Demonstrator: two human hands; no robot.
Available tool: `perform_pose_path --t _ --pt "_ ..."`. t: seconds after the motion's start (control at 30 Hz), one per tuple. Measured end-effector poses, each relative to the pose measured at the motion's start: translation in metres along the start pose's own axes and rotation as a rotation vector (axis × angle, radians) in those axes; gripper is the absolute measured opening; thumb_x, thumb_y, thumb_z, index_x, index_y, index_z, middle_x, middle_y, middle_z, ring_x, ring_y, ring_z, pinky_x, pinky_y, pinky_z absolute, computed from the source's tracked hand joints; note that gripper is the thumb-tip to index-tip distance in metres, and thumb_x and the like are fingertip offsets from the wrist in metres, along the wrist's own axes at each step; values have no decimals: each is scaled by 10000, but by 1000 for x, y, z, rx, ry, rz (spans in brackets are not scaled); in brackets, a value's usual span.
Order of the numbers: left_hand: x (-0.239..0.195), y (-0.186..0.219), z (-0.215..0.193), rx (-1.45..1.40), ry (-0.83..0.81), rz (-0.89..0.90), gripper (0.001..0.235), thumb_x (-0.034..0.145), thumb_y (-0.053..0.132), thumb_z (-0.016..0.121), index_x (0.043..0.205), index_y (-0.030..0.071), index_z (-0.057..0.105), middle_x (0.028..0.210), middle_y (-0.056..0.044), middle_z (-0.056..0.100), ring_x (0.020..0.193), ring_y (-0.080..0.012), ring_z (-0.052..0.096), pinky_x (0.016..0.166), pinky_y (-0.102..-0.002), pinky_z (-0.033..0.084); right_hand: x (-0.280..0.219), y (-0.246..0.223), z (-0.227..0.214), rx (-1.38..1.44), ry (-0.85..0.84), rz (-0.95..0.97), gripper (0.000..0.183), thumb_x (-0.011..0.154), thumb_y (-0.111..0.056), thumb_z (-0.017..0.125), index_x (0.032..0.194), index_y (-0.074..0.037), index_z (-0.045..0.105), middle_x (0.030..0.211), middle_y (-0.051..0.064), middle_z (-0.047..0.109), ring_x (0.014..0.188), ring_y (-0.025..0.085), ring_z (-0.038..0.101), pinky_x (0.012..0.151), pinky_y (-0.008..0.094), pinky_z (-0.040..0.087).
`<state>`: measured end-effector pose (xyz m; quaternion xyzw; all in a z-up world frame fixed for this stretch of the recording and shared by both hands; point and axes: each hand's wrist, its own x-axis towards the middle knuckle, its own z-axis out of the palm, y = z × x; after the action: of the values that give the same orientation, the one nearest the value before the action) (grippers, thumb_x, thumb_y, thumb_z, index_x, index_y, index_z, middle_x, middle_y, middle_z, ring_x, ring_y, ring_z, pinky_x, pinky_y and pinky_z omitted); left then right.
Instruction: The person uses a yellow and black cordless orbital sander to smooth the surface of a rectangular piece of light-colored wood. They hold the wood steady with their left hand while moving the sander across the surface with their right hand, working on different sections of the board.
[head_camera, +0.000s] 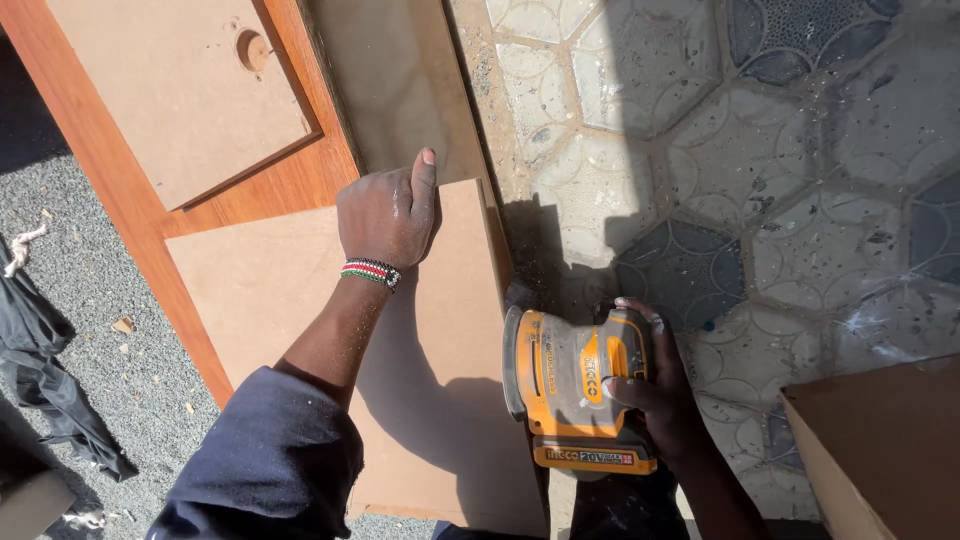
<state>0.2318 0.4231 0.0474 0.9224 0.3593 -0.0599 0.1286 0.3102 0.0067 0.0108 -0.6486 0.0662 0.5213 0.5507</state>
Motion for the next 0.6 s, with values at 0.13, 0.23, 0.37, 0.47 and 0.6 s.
perform_pose_path --t 0.13,0.23,0.37,0.47,0.6 --pt "-9 -2 -2 -4 -2 53 854 1353 512 386 658 92 650 610 -242 680 726 -488 796 695 -574 599 63 -9 15 112 -24 -59 1241 603 -163 928 1791 -221 573 1396 94 747 1241 213 714 1036 410 628" --pt "-3 -5 -4 -33 28 69 842 1357 508 387 677 77 633 642 -259 677 749 -508 782 699 -595 601 125 -48 38 200 -121 -176 1193 691 -188 872 1831 -172 521 1422 38 719 1296 145 683 1125 352 572" --pt "-12 -3 -13 -161 80 117 523 1331 487 461 1129 108 760 918 -201 730 964 -461 780 824 -602 638 180 -108 67 533 -100 406 377 914 -329 831 1225 -116 836 849 141 796 659 348 756 734 543 677" --pt "-2 -2 -17 -215 103 151 488 1316 497 482 1357 130 801 1063 -150 747 1094 -410 779 923 -572 655 226 -98 59 541 -197 536 494 932 -480 821 1186 -61 876 967 180 858 758 429 807 805 611 694" --pt "1 -23 -5 -107 107 223 527 1329 532 522 1103 167 827 941 -101 687 1049 -376 770 890 -526 647 170 -92 60 559 -245 530 462 940 -300 725 1178 85 819 1046 304 844 931 506 851 971 661 707"
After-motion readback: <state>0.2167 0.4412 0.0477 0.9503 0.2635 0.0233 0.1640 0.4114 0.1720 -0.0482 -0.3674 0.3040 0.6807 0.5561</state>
